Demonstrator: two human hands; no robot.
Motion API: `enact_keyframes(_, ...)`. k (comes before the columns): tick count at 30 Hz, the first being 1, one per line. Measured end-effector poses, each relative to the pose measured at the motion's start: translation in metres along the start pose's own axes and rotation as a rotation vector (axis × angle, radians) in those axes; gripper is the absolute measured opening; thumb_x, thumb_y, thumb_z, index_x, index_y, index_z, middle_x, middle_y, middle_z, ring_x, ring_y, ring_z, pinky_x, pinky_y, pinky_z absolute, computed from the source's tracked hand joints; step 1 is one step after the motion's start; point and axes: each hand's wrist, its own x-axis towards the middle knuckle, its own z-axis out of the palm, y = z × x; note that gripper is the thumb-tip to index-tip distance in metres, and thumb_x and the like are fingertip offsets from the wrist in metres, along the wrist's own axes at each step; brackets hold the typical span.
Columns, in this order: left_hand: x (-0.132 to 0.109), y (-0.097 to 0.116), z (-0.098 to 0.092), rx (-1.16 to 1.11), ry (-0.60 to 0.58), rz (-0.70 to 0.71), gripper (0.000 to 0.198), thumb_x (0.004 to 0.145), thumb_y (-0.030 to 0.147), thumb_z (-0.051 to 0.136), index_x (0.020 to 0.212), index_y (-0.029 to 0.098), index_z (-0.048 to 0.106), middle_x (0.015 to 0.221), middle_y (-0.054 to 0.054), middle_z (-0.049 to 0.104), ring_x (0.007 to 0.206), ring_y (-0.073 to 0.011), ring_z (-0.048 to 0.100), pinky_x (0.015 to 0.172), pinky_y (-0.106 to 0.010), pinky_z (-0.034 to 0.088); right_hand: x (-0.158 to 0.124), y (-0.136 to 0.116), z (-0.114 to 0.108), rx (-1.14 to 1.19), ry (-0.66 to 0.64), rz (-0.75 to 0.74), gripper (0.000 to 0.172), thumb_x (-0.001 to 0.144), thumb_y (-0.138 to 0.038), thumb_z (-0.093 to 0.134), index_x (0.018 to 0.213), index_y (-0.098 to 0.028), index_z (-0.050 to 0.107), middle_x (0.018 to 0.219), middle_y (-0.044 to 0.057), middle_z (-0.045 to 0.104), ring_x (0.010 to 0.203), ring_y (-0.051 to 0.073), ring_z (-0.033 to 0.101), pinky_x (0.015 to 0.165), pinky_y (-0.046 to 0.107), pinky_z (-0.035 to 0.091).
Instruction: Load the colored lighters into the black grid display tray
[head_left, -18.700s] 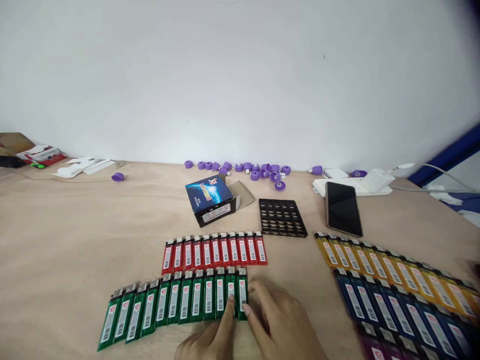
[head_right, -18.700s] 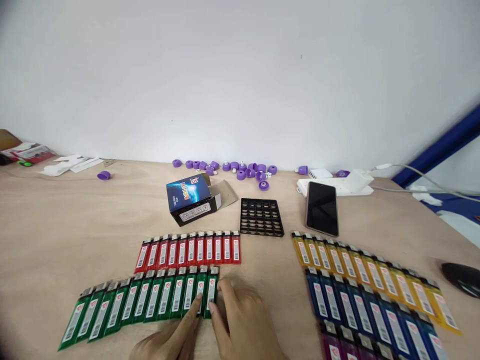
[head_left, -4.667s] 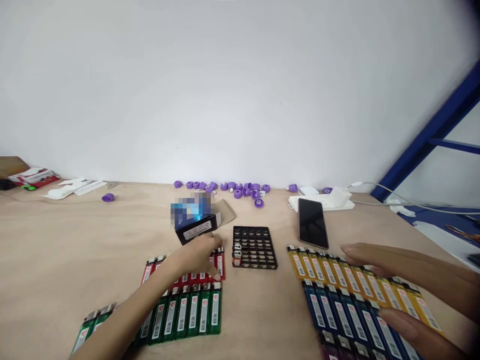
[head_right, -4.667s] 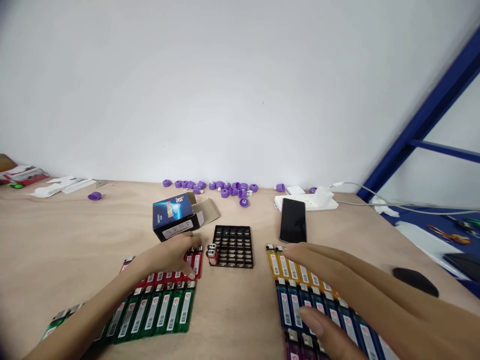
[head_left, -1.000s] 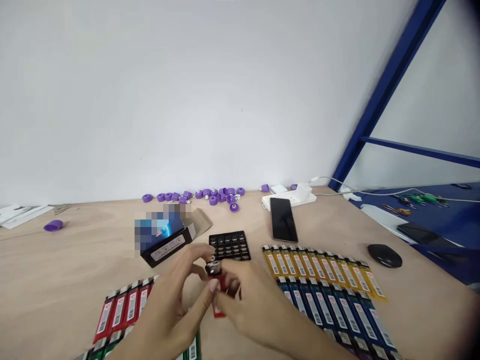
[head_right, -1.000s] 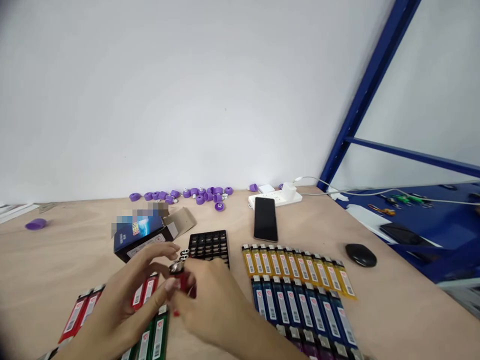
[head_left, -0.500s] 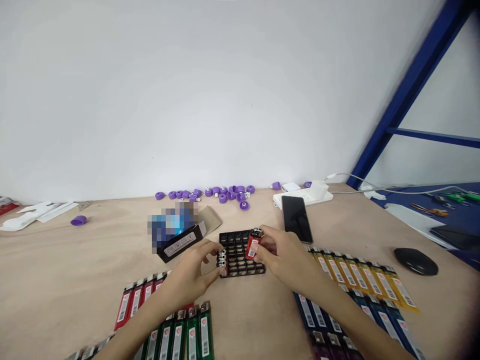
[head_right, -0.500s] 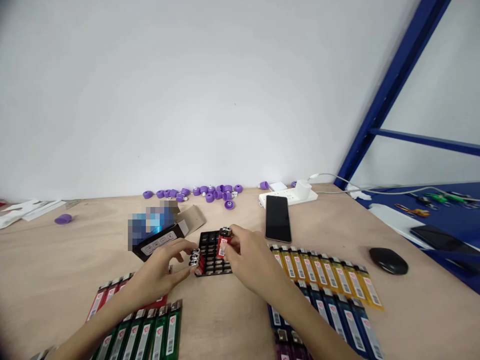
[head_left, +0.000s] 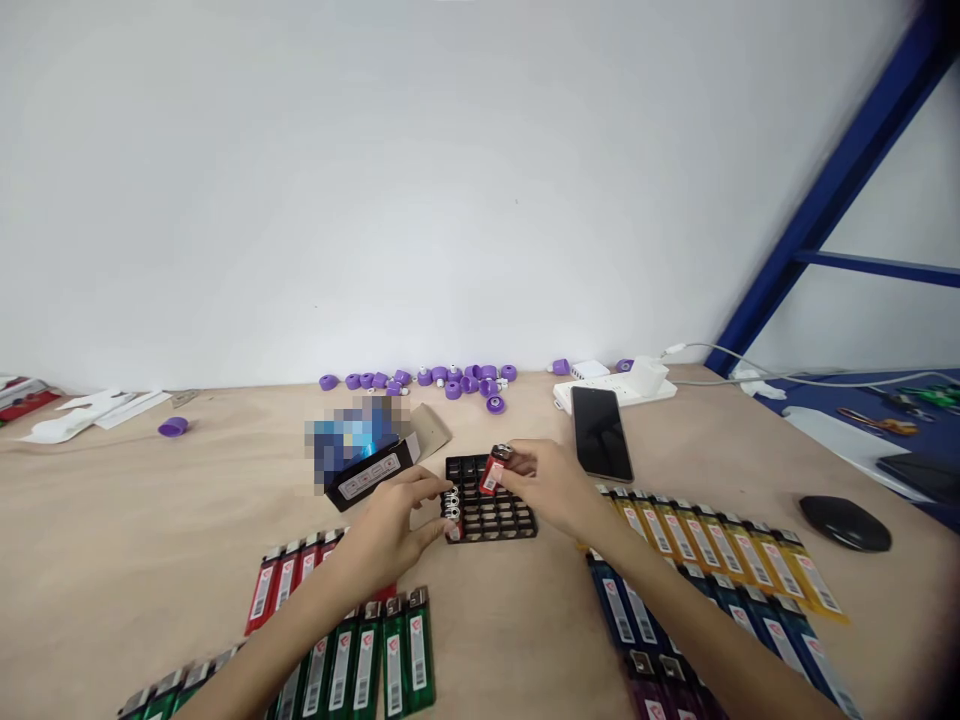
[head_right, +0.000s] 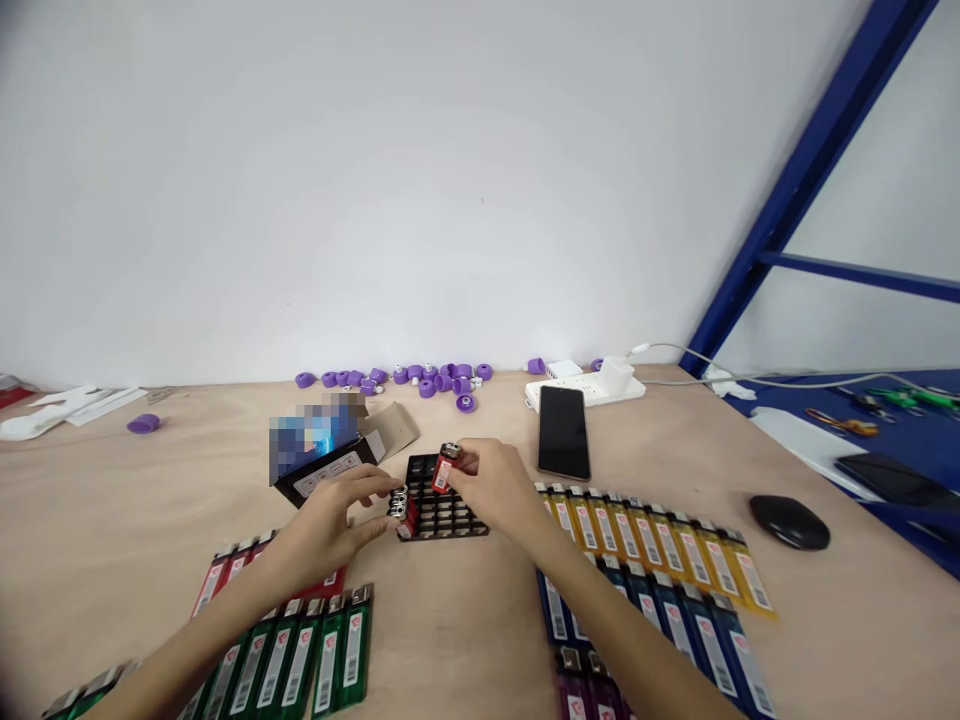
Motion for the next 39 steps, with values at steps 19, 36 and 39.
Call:
enact_keyframes(19, 0.002, 0.001, -0.001, 0.103, -0.04, 0.011, 0.029, 0.085, 0.019, 0.064, 0.113, 0.016, 0.071, 0.117, -0.013, 0.073, 0.109, -0.0298, 0.068, 0.093, -0.042, 0.054, 0.033, 0.014, 0.037, -0.043, -0.262, -0.131, 0.018, 0.088, -0.016, 0.057, 0.071, -0.016, 0.062, 0.07, 0.002, 0.069, 0.063, 0.015, 0.06, 0.051, 0.022, 0.035)
enact_keyframes(36, -0.017, -0.027, -0.049, 0.471, -0.316, -0.279, 0.035, 0.064, 0.015, 0.067, 0.098, 0.021, 0.07, 0.104, -0.01, 0.072, 0.096, -0.0306, 0.066, 0.073, -0.035, 0.051, 0.028, 0.007, 0.033, -0.324, -0.363, -0.215, 0.02, 0.087, -0.006, 0.054, 0.07, -0.017, 0.055, 0.067, 0.0, 0.061, 0.056, 0.012, 0.053, 0.051, 0.023, 0.029)
enact_keyframes(39, -0.013, -0.033, -0.041, 0.51, -0.337, -0.286, 0.037, 0.06, 0.018, 0.073, 0.097, 0.019, 0.069, 0.105, -0.013, 0.071, 0.1, -0.0347, 0.065, 0.075, -0.038, 0.051, 0.027, 0.004, 0.034, -0.376, -0.36, -0.203, 0.019, 0.087, -0.006, 0.055, 0.072, -0.016, 0.057, 0.066, 0.0, 0.06, 0.055, 0.012, 0.051, 0.05, 0.024, 0.029)
